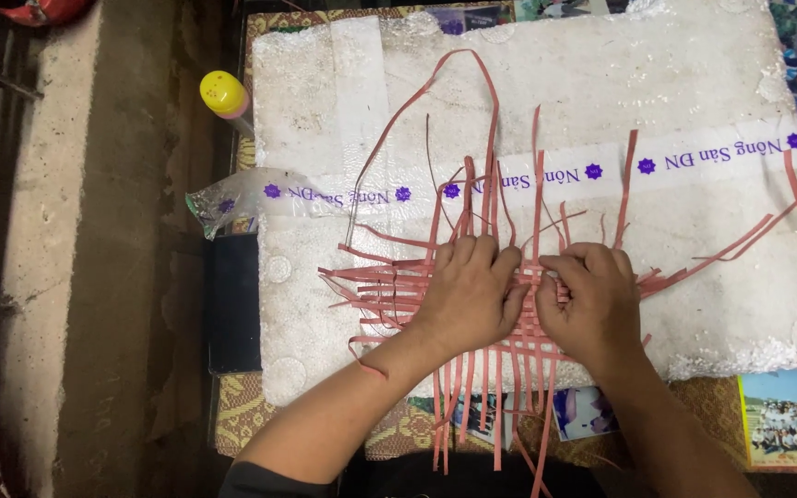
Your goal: The person is weaving pink plastic strips together on a white foam surface to create a flat woven base.
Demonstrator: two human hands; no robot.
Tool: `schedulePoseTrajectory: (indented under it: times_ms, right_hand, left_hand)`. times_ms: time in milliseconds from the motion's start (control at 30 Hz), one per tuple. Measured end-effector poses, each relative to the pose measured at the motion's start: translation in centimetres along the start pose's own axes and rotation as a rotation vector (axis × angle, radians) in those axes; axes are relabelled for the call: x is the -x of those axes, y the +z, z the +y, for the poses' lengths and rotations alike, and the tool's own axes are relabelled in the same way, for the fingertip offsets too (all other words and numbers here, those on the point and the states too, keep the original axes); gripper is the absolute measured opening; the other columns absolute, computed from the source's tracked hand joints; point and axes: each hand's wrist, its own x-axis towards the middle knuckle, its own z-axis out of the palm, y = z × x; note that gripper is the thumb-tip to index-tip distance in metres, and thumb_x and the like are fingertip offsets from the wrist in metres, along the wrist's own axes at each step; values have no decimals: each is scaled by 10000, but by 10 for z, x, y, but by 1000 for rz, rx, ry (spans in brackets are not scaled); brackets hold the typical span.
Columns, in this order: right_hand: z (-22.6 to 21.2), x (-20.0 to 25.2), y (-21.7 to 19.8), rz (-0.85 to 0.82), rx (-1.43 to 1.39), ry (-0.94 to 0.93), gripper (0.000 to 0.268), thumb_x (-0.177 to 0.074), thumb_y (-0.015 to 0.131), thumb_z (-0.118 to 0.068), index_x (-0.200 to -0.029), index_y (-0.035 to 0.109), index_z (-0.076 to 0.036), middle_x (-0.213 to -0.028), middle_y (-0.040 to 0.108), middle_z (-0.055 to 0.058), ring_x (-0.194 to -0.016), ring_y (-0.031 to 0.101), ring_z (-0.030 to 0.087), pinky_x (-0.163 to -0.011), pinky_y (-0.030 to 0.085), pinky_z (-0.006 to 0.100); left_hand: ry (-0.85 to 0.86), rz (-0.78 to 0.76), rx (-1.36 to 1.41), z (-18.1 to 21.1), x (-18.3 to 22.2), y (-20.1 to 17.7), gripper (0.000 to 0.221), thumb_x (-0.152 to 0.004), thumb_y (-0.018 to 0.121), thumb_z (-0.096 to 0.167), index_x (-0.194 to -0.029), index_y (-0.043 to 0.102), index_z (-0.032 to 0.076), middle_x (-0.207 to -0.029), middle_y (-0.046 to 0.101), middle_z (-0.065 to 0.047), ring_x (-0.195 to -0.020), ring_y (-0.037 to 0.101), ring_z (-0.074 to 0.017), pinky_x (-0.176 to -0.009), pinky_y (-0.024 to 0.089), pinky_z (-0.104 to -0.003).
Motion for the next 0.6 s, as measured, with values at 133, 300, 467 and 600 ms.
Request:
schedulePoseTrajectory:
  times_ms: [133, 300, 467, 600]
  right_hand:
    - [2, 0, -1, -26, -45, 2, 122, -696, 589, -35, -795, 625, -96, -723, 509, 69, -687, 537, 240, -701, 397, 341]
    - [10, 7, -2, 0, -167, -4, 230, -688, 642, -60, -913, 608, -31, -816, 545, 135, -785, 556, 323, -726, 408, 400]
    - [11, 26, -14, -5, 100, 47, 221, -697, 670, -276, -863, 631, -136, -835, 526, 47, -894, 522, 232, -847, 349, 349]
    - [15, 34, -15, -138, 124, 182, 240, -705, 642, -348, -885, 635, -189, -849, 512, 21, -927, 479, 244, -835, 316, 355]
  left_hand:
    - [16, -58, 6, -1, -1, -3, 280, -752, 488, 291, -976, 530, 128, -784, 420, -62, -804, 438, -261, -715, 315, -375]
    - [35, -41, -1, 2, 0, -6, 234, -787, 470, 281, -981, 548, 177, -775, 424, -84, -787, 452, -286, -704, 319, -385]
    - [40, -40, -25, 1, 0, -5, 244, -789, 463, 297, -1000, 538, 199, -770, 431, -80, -778, 458, -280, -701, 326, -391]
    - [39, -56, -23, 0, 0, -2, 242, -794, 458, 303, -1004, 530, 208, -770, 434, -83, -792, 465, -281, -718, 330, -396]
